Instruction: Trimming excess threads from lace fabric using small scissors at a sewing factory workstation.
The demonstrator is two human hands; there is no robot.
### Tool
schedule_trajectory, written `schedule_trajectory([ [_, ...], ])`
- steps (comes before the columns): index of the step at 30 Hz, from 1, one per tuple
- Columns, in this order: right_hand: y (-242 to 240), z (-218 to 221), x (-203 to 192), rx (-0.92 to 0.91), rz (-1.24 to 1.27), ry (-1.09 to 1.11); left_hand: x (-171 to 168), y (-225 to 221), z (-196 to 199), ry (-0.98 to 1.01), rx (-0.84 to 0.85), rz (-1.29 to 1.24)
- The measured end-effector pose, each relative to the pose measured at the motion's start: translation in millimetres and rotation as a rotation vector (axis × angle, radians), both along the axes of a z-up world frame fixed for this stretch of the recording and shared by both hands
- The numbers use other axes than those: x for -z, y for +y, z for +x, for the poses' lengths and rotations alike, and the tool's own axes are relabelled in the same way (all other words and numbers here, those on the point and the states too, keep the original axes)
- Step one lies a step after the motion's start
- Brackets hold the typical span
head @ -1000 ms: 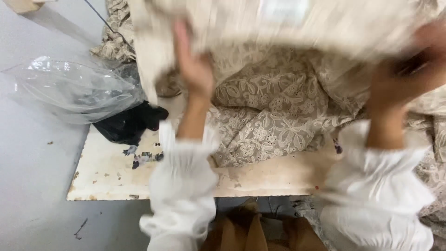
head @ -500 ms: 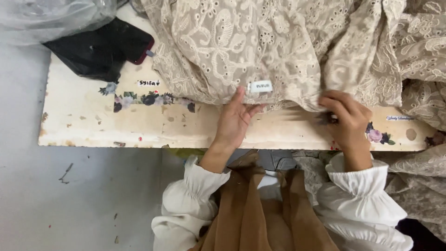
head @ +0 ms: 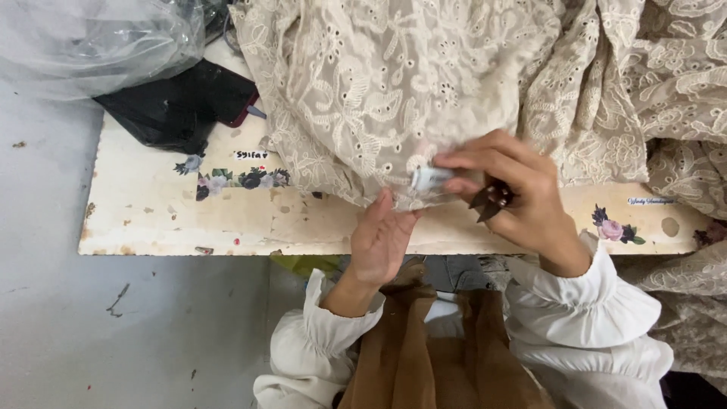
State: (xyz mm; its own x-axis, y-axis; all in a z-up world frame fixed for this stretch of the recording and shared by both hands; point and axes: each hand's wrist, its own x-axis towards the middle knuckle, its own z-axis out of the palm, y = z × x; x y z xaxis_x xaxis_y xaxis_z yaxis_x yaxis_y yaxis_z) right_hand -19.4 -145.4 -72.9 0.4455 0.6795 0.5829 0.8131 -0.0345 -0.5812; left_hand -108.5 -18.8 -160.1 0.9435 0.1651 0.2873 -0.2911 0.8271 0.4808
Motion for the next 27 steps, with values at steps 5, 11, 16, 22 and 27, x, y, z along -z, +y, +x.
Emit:
schedule_trajectory([
  [5,4.5,-2.0,-10.3,-0.1,-0.26,0.258,41.8,-4.5,9.7,0.075,-0.016,0.009],
  [11,-7.4,13.5,2.3,-0.43,-0.209,0.588,3.1,-8.7,11.5,0.028,0.067,0.011],
  [16,-5.9,12.0,3.8,-0.652,-0.248,0.568,9.0,-13.8,10.2,0.018,0.075,0.378],
  [22,-7.3,13.0,21.2,-0.219,0.264,0.699,63.9,-23.1,25.3,-0.341,-0.234,0.251],
  [27,-13.1,-5.1,2.8,0.033,0.186,0.138,154.3,-13.5,7.0,-0.231,-0.227,0.287],
])
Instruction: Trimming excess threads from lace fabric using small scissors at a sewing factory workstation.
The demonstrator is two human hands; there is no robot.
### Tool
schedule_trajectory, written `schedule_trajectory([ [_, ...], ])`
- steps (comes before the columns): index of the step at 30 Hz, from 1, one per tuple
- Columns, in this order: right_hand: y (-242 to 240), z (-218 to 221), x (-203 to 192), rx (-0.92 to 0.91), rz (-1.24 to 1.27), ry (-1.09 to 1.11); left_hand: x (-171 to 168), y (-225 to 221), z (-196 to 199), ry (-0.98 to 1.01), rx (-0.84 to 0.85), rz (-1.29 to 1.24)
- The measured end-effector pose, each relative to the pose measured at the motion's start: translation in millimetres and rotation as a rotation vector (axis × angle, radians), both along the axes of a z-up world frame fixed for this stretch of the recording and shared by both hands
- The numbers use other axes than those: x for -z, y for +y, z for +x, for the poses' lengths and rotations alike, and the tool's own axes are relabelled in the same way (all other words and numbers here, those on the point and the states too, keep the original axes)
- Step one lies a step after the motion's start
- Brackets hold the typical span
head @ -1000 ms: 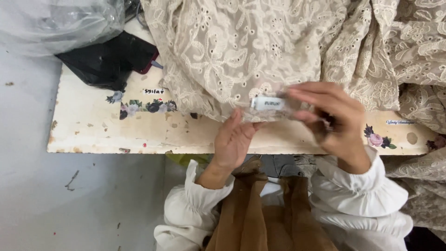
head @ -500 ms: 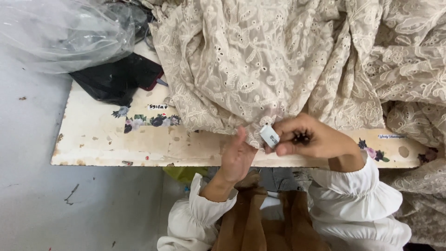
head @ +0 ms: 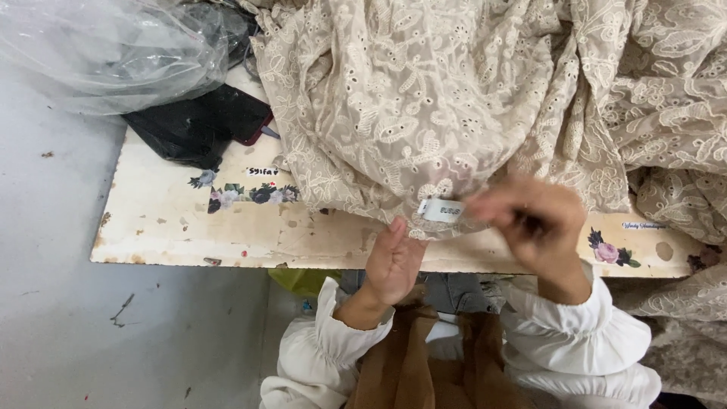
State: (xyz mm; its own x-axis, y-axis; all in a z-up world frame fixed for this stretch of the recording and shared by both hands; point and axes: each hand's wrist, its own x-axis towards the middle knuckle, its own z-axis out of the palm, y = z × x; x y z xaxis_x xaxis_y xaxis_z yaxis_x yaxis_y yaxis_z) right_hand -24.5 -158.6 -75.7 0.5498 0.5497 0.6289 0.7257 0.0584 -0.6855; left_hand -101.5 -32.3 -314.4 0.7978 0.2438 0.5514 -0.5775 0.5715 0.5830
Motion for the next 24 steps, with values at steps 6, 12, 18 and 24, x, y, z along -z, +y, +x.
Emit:
schedule_trajectory([
  [6,25.2,-12.5,-7.6,-0.058,-0.026,-0.32,-139.4,-4.1,-2.0,0.039,0.082,0.096],
  [12,6.4,-6.8,35.1,-0.079,0.168,-0.056,-25.9,-10.4,14.7,-0.297,-0.199,0.167],
  [18,11.0,-8.6,34.0,0.228,0.113,-0.524,-46.3,-28.7,4.7,-0.292,-0.206,0.137],
  [24,12.1,-23.4,20.9,0.365,0.07,-0.596,-82.2,-34.5,8.4,-0.252,-0.049,-0.013],
])
